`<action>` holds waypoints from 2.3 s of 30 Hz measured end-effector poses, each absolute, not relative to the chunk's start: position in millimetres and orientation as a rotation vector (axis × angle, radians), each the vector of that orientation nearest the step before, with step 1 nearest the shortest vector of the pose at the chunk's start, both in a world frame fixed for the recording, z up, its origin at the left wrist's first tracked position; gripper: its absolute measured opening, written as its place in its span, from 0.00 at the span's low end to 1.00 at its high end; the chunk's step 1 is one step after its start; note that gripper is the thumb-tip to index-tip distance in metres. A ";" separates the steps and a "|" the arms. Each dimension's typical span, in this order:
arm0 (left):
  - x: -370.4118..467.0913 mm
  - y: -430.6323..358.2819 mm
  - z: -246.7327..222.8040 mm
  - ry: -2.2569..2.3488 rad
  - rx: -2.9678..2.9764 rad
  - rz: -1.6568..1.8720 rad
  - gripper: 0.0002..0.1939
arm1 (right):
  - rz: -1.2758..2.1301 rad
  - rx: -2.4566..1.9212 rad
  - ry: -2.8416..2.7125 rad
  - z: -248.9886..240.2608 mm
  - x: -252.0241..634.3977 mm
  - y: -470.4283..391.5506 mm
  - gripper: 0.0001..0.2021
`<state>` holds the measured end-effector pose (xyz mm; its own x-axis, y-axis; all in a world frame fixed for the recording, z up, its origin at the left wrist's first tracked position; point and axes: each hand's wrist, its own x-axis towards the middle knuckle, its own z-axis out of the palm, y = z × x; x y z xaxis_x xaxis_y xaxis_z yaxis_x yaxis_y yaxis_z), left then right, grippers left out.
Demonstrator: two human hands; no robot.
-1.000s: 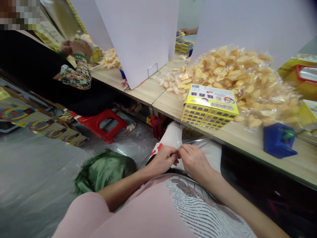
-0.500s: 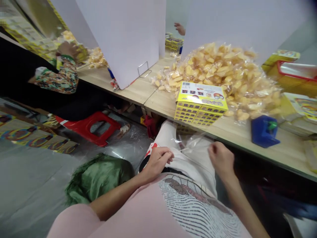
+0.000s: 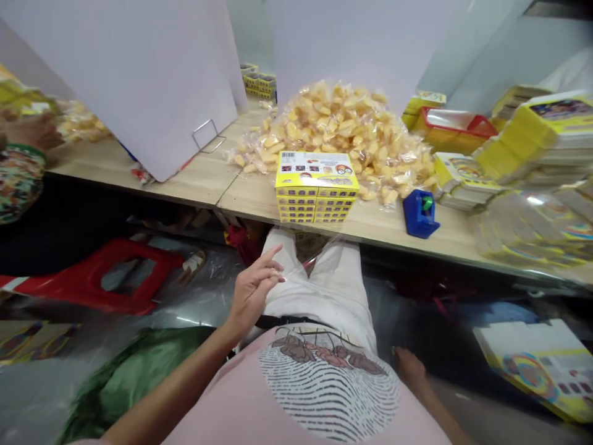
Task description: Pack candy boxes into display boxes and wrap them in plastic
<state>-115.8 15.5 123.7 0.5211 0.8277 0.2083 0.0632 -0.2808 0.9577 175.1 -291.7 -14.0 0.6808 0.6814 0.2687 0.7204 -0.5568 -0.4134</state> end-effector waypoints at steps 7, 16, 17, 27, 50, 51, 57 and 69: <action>-107.0 23.5 130.3 0.746 1.567 0.966 0.10 | -0.152 -2.456 -1.123 -2.1 183.8 -202.1 0.26; -94.2 19.5 138.2 0.752 1.549 1.026 0.09 | -0.350 -1.667 -1.608 110.3 42.0 -43.3 0.36; -94.2 20.1 138.1 0.763 1.554 1.030 0.09 | -0.372 -1.664 -1.595 111.3 43.0 -38.4 0.30; -101.6 30.8 137.4 0.772 1.541 1.070 0.10 | -0.476 -1.680 -1.413 88.2 120.0 -105.3 0.07; -102.5 30.1 131.7 0.619 1.544 1.048 0.15 | -0.292 -1.402 -1.596 115.5 161.3 -121.2 0.10; -102.1 31.3 132.6 0.629 1.575 1.035 0.14 | -0.325 -1.427 -1.603 117.5 164.3 -120.5 0.10; -104.5 41.9 150.3 0.674 1.839 0.997 0.07 | -0.520 -1.514 -1.570 135.2 172.7 -109.9 0.09; -92.1 115.5 201.5 0.408 2.491 1.139 0.08 | -0.385 -1.464 -1.705 202.1 202.7 -46.6 0.02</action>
<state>-92.1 115.5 201.5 0.6314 0.4059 0.6607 0.1066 -0.8894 0.4445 202.7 -46.6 202.1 0.0295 0.6646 0.7467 0.9211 0.2720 -0.2785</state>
